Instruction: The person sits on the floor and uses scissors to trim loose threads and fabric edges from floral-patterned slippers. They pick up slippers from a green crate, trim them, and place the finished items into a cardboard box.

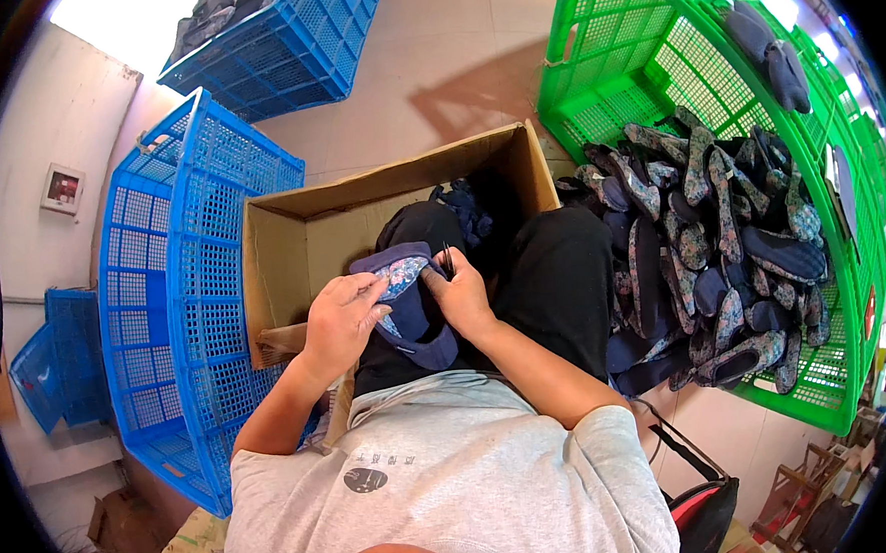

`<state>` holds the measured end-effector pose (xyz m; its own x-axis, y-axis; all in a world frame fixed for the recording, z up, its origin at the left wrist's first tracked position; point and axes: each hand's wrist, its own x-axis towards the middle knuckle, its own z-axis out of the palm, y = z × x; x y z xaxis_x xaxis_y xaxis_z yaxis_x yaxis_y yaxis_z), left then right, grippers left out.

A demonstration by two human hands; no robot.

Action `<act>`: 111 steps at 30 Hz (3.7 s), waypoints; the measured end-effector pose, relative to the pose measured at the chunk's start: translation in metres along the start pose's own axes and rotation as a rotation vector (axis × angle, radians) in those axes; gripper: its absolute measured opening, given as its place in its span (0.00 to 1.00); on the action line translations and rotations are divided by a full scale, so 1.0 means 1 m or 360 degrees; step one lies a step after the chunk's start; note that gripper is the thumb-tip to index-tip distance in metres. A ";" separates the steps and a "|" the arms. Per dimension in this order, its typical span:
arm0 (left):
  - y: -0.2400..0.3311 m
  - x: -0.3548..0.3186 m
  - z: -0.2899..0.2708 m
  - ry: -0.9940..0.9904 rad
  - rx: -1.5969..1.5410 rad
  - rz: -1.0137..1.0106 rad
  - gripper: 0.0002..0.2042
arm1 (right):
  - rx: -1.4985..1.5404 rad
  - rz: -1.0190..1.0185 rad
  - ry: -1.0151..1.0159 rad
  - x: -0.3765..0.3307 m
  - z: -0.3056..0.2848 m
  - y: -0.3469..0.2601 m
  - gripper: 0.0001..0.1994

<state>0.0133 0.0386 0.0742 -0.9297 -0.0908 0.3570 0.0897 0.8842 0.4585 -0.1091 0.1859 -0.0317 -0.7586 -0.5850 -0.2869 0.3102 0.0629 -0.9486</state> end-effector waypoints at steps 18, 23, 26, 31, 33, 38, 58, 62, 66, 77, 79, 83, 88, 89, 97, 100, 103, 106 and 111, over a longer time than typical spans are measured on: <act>-0.026 0.021 0.077 0.0092 0.0422 -0.0059 0.11 | -0.0264 -0.0346 -0.0176 -0.006 -0.016 0.004 0.10; -0.036 0.046 0.086 0.0248 0.0722 0.0009 0.06 | -0.0353 -0.0255 -0.0229 -0.007 -0.016 -0.016 0.10; -0.054 0.065 0.090 0.0276 0.0793 0.0085 0.05 | -0.0426 -0.0231 -0.0211 -0.001 -0.015 -0.018 0.10; -0.074 0.087 0.100 -0.0140 0.0904 -0.0200 0.05 | -0.0461 -0.0287 -0.0204 0.012 -0.009 -0.020 0.09; -0.080 0.087 0.102 -0.0294 0.0950 -0.0277 0.06 | -0.0542 -0.0291 -0.0190 0.012 -0.004 -0.024 0.09; -0.063 0.104 0.087 -0.0787 0.1055 -0.0404 0.09 | -0.0442 -0.0273 -0.0111 0.017 -0.006 -0.017 0.11; -0.053 -0.005 0.045 0.0429 -0.2869 -0.1042 0.33 | 0.0343 0.0300 -0.0741 -0.029 -0.018 -0.024 0.14; -0.039 0.001 0.040 0.0457 -0.2980 -0.1042 0.36 | 0.0286 0.0409 -0.0832 -0.034 -0.014 -0.018 0.15; -0.048 0.005 0.041 0.0809 -0.2669 -0.1271 0.30 | 0.0084 0.0057 -0.0555 -0.021 -0.018 0.005 0.12; -0.081 -0.002 0.035 0.1521 -0.2401 -0.1872 0.17 | 0.0028 -0.0242 -0.0563 -0.031 -0.024 -0.030 0.11; -0.088 -0.006 0.036 0.1401 -0.2548 -0.1916 0.16 | 0.0230 -0.0169 -0.0242 -0.030 -0.019 -0.016 0.07; -0.069 -0.005 0.026 0.1012 -0.2401 -0.1895 0.16 | 0.0532 0.0133 0.0138 -0.013 -0.036 -0.012 0.06; -0.073 -0.015 0.031 0.0837 -0.2222 -0.1562 0.11 | 0.0722 0.0176 0.0310 0.000 -0.056 -0.017 0.08; -0.074 -0.015 0.032 0.0842 -0.2218 -0.1560 0.11 | 0.0709 0.0188 0.0343 0.001 -0.057 -0.016 0.08; -0.069 -0.027 0.008 0.0242 -0.1781 -0.1328 0.20 | 0.0673 0.0235 0.0137 0.006 -0.065 0.004 0.10; -0.060 -0.025 -0.019 -0.0102 -0.2006 -0.1322 0.15 | 0.0681 0.0207 0.0175 0.004 -0.075 0.013 0.10; -0.043 -0.024 -0.047 0.0237 -0.1776 -0.1112 0.11 | 0.0686 0.0326 0.0231 -0.002 -0.060 0.008 0.09; -0.031 -0.029 -0.073 0.0878 -0.1098 -0.0771 0.10 | 0.0597 0.0456 0.0260 -0.003 -0.057 0.014 0.07; -0.020 -0.038 -0.135 0.2220 -0.0056 -0.0670 0.17 | 0.0636 0.0427 0.0094 0.000 -0.067 0.022 0.05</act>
<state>0.0945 -0.0376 0.1612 0.2042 -0.7153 0.6684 -0.0684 0.6707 0.7386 -0.1407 0.2414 -0.0618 -0.6496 -0.5429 -0.5323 0.6862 -0.1173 -0.7179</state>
